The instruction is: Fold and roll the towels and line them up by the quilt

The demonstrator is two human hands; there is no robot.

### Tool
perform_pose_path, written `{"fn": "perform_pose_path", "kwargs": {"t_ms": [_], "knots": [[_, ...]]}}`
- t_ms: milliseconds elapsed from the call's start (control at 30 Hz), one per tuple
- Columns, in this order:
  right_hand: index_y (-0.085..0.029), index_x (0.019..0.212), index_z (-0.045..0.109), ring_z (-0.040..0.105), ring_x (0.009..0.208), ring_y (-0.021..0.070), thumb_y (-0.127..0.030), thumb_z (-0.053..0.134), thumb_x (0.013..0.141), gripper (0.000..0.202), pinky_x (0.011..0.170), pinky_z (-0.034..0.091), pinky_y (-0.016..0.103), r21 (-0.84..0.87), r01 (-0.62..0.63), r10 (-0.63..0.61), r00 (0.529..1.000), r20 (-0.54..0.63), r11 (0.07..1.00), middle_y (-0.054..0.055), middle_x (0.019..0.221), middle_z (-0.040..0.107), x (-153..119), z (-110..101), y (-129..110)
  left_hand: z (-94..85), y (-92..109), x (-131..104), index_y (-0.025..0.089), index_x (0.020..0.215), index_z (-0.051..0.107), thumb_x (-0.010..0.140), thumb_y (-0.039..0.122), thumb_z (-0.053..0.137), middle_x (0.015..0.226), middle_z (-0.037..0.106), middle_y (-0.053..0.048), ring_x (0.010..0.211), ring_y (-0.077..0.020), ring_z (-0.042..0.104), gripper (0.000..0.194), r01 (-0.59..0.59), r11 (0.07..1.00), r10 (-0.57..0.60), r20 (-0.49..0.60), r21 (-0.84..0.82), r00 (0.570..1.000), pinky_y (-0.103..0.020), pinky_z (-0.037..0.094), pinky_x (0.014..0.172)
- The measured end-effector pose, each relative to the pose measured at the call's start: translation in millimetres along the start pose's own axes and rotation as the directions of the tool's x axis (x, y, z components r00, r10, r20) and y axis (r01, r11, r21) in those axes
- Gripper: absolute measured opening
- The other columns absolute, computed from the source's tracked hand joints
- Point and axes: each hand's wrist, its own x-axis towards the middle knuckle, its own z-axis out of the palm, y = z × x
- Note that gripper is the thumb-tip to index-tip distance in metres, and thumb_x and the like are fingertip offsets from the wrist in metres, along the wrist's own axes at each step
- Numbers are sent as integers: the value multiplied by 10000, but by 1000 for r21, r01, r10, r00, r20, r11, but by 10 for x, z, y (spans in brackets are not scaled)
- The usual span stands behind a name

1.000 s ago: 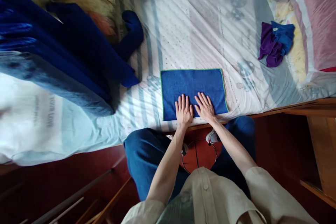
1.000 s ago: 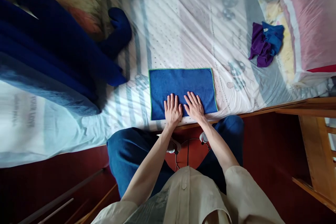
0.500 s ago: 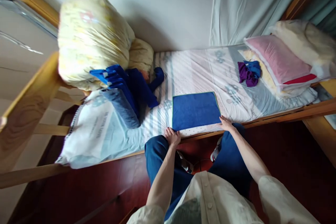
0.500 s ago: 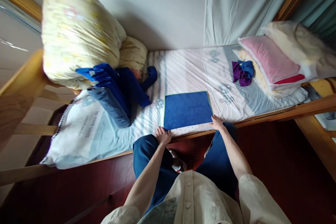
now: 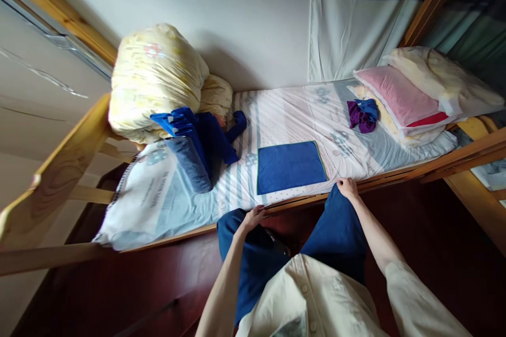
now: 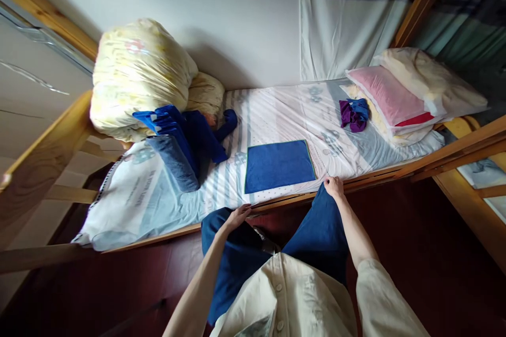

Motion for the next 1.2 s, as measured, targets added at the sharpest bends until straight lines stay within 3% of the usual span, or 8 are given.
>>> {"fn": "perform_pose_path", "kwargs": {"t_ms": [100, 200, 300, 433, 600, 767, 967, 1200], "knots": [[-243, 1188, 794, 750, 1132, 272, -208, 577, 944, 328, 968, 562, 324, 21, -15, 14, 999, 41, 1000, 113, 1140, 804, 136, -9, -66, -184, 60, 6, 213, 1116, 722, 804, 421, 651, 1168, 796, -114, 1239, -331, 703, 381, -42, 998, 42, 0, -48, 999, -431, 537, 1110], [-258, 1220, 772, 755, 1123, 255, -139, 617, 893, 381, 960, 566, 309, 70, 39, -46, 993, 108, 997, 74, 1119, 817, 246, 21, -72, -302, 106, 29, 194, 1211, 693, 836, 453, 647, 1273, 755, -154, 1245, -338, 699, 458, -24, 963, 12, -44, -268, 999, -457, 562, 1087], [-255, 1306, 722, 760, 1101, 201, -76, 627, 862, 488, 983, 560, 271, 144, 98, -125, 973, 192, 985, 26, 1141, 818, 342, 71, -37, -333, 97, 56, 182, 1380, 609, 938, 417, 520, 1416, 672, -184, 1280, -307, 685, 509, 43, 875, -79, -56, -482, 995, -418, 599, 1039], [-209, 1377, 673, 770, 1036, 155, 19, 615, 790, 633, 969, 560, 227, 232, 102, -167, 945, 281, 967, 29, 1180, 811, 495, 153, 32, -304, 44, 111, 209, 1501, 519, 996, 341, 381, 1497, 615, -158, 1304, -240, 673, 539, 124, 856, -139, 6, -501, 990, -348, 595, 1036], [-188, 1298, 708, 780, 980, 185, 36, 622, 731, 616, 916, 593, 255, 323, 69, -184, 922, 340, 944, 48, 1090, 824, 708, 274, 95, -251, -14, 215, 214, 1449, 581, 938, 341, 560, 1336, 704, -146, 1225, -267, 704, 526, 172, 782, -167, 65, -599, 984, -392, 596, 1015], [-175, 1225, 717, 782, 890, 195, -11, 714, 744, 508, 801, 618, 255, 446, 79, -255, 901, 350, 892, 84, 1004, 820, 849, 371, 152, -165, -83, 407, 195, 1277, 684, 818, 338, 755, 1079, 750, -106, 1003, -222, 745, 485, 153, 656, -177, 47, -739, 983, -299, 596, 820], [-169, 1152, 712, 749, 796, 174, -65, 799, 726, 447, 695, 600, 241, 491, 132, -308, 904, 296, 861, 82, 970, 789, 943, 457, 160, -75, -161, 613, 141, 1180, 732, 619, 394, 850, 786, 695, -10, 775, -171, 687, 627, 40, 765, -138, -103, -643, 985, -263, 531, 692], [-209, 968, 744, 671, 780, 149, -44, 823, 659, 359, 759, 535, 244, 363, 289, -366, 916, 164, 886, -20, 817, 713, 1001, 549, 8, -113, -163, 702, 184, 992, 788, 656, 251, 675, 787, 736, -31, 861, -252, 712, 361, -85, 987, 36, -328, -135, 944, -371, 569, 852]]}}
